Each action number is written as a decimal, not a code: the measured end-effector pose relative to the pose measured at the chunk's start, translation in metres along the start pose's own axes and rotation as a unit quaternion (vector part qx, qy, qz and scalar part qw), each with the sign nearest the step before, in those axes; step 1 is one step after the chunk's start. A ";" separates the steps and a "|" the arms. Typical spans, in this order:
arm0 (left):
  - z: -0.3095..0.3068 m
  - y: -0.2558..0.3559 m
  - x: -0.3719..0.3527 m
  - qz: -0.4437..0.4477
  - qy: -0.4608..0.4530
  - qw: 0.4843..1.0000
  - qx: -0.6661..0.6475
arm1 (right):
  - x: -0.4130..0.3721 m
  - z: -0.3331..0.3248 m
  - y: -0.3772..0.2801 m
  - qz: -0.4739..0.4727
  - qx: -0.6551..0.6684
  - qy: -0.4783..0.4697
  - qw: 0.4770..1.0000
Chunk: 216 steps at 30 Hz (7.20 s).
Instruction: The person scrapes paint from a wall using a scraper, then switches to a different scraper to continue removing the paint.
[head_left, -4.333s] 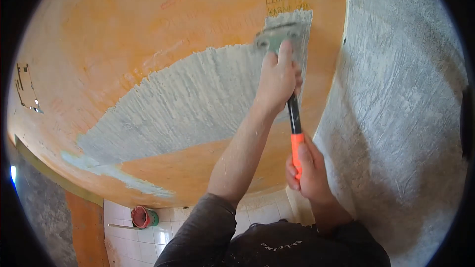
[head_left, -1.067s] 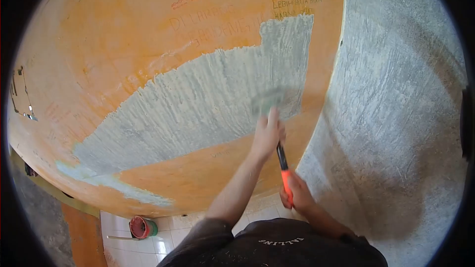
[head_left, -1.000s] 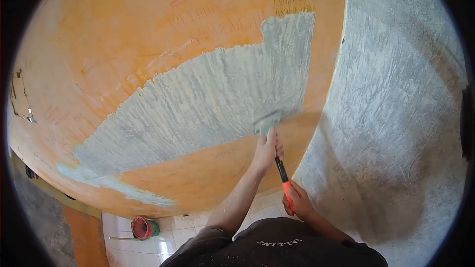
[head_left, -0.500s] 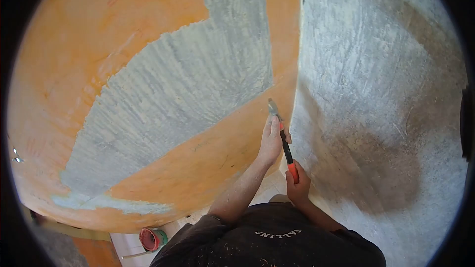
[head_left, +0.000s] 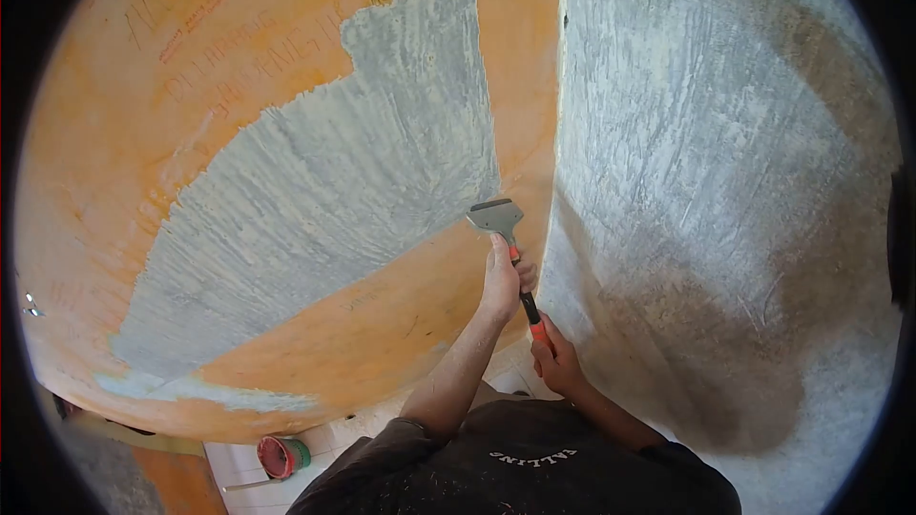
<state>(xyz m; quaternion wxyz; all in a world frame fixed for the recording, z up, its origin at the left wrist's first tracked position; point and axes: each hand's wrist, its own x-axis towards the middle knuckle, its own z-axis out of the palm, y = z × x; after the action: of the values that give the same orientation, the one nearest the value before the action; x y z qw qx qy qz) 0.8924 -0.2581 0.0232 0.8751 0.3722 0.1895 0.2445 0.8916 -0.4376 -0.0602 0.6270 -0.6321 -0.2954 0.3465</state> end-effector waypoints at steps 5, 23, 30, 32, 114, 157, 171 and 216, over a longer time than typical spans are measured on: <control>-0.013 0.004 0.006 0.010 0.018 1.000 -0.019 | 0.026 -0.011 0.006 -0.074 -0.077 -0.042 0.993; -0.020 0.006 0.011 -0.012 -0.052 0.998 -0.017 | 0.022 -0.002 0.010 -0.092 -0.107 0.029 0.990; -0.025 0.009 0.009 -0.018 -0.057 0.998 -0.016 | 0.020 0.007 0.016 -0.083 -0.117 0.040 0.989; -0.023 0.010 0.020 -0.023 -0.066 0.997 -0.028 | 0.024 0.008 0.014 -0.094 -0.126 0.056 0.986; 0.003 0.003 0.008 0.021 0.092 0.994 0.047 | 0.024 0.002 0.010 -0.055 -0.097 0.018 0.994; -0.006 0.006 0.011 0.020 0.026 0.998 0.055 | 0.026 -0.004 0.005 -0.076 -0.120 0.023 0.990; 0.002 0.007 0.019 0.007 -0.009 0.999 0.036 | 0.027 -0.004 -0.009 -0.059 -0.095 0.035 0.993; 0.033 0.026 0.026 -0.021 0.047 0.996 0.077 | 0.032 0.004 -0.006 -0.052 0.051 0.029 0.997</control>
<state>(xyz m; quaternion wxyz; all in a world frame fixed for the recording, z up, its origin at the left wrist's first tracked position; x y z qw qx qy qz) 0.9225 -0.2457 0.0602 0.8389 0.4222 0.2566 0.2285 0.9075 -0.4087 -0.0563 0.6841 -0.5929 -0.2914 0.3091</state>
